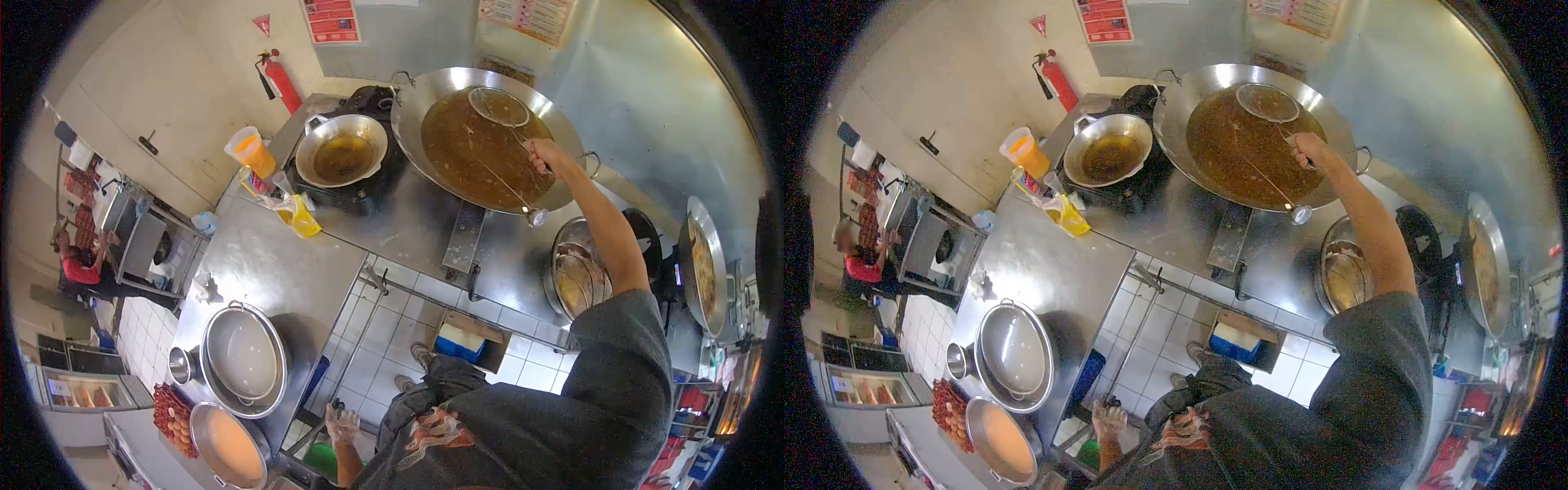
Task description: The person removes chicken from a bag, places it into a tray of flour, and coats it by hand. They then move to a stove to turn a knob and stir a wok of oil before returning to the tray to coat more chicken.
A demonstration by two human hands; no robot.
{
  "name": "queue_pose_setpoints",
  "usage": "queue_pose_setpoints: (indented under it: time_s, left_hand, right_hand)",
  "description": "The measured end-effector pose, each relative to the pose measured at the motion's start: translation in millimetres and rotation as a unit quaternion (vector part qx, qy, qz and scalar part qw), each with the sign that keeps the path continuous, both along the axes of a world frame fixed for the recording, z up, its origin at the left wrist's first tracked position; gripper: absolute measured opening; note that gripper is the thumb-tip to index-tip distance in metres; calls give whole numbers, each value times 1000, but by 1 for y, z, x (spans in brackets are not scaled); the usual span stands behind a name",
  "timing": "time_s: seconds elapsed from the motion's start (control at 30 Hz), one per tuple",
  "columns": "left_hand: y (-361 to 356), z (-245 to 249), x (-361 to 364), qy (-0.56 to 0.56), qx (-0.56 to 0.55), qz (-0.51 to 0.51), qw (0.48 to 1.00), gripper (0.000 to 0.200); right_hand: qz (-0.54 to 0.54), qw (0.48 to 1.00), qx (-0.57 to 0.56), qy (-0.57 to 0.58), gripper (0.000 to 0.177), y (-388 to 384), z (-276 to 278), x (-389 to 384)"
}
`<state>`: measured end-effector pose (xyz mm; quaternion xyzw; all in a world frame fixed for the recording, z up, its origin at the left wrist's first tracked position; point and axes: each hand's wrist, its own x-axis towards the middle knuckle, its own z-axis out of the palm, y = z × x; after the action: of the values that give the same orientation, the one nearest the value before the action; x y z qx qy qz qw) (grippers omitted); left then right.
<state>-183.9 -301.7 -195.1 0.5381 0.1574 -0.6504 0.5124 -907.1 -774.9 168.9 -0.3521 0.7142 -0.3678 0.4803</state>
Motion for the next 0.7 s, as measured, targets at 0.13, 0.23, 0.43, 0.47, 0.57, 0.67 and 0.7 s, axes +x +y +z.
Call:
queue_pose_setpoints:
  time_s: [0.13, 0.23, 0.43, 0.47, 0.57, 0.67, 0.7]
  left_hand:
    - [13, -2, 1, 5, 0, -7, 1000, 87]
    - [15, -11, 7, 16, 31, -22, 999, 84]
    - [34, -74, 30, 9, -13, -106, 994, 79]
    - [40, -65, 36, -9, 44, -94, 995, 77]
    - [2, -55, 23, -14, 101, -128, 986, 71]
    - [4, -37, 12, -11, 59, -244, 968, 68]
    - [7, -39, 11, -17, 52, -243, 969, 71]
  right_hand:
    - [28, 998, -37, 46, 19, 24, 1, -39]
    - [74, 984, -15, 162, 17, 58, 39, -54]
    - [101, 952, -4, 289, 17, 156, 96, -45]
    - [122, 938, 7, 325, 18, 178, 108, -30]
    - [192, 874, -14, 446, 24, 220, 93, -58]
    - [40, 927, -9, 373, 29, 291, 113, -23]
    - [40, 922, -14, 385, 32, 319, 117, -15]
